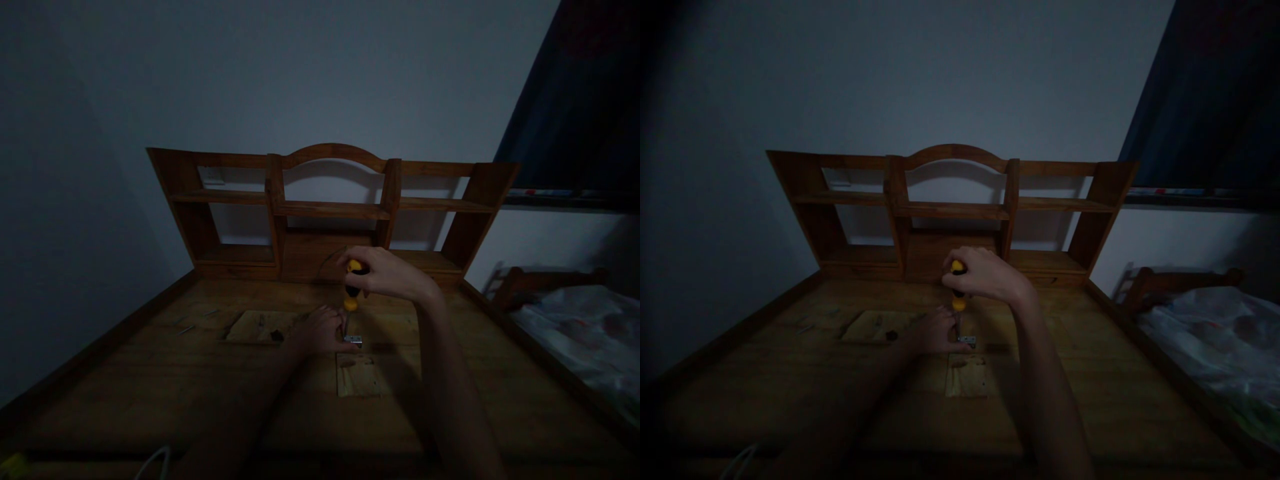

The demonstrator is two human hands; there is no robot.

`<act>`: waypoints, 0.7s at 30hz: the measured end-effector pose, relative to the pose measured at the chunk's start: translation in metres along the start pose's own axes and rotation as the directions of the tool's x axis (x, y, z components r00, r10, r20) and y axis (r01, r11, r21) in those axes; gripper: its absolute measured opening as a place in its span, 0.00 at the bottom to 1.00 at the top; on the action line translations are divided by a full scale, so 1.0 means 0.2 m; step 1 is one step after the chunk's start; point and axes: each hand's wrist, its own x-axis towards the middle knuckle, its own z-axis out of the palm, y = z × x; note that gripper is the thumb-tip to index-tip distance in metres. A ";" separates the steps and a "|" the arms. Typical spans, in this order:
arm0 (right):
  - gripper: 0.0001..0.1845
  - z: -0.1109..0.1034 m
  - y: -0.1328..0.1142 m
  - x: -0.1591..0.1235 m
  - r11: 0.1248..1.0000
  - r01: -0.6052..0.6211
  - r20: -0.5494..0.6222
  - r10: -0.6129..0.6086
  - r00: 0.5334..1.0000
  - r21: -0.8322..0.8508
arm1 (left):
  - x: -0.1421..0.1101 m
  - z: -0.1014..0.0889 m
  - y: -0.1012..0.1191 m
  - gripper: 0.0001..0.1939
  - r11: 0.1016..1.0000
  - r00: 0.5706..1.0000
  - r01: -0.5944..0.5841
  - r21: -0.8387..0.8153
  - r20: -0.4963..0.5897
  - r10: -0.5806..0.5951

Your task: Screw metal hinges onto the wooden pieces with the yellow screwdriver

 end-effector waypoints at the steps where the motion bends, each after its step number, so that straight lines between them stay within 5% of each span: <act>1: 0.12 0.00 0.00 0.00 1.000 0.009 0.014 -0.009 1.000 0.017 | 0.00 0.00 0.00 0.27 1.000 1.000 0.000 0.001 0.001 0.000; 10: 0.14 0.01 0.01 -0.01 0.995 -0.054 -0.062 0.049 0.997 -0.086 | 0.01 0.00 0.00 0.30 0.998 1.000 0.004 0.056 0.001 -0.004; 21: 0.09 0.00 0.01 -0.01 0.999 -0.038 0.060 0.036 0.998 0.030 | 0.01 -0.02 0.02 0.28 1.000 1.000 -0.014 0.023 -0.025 0.015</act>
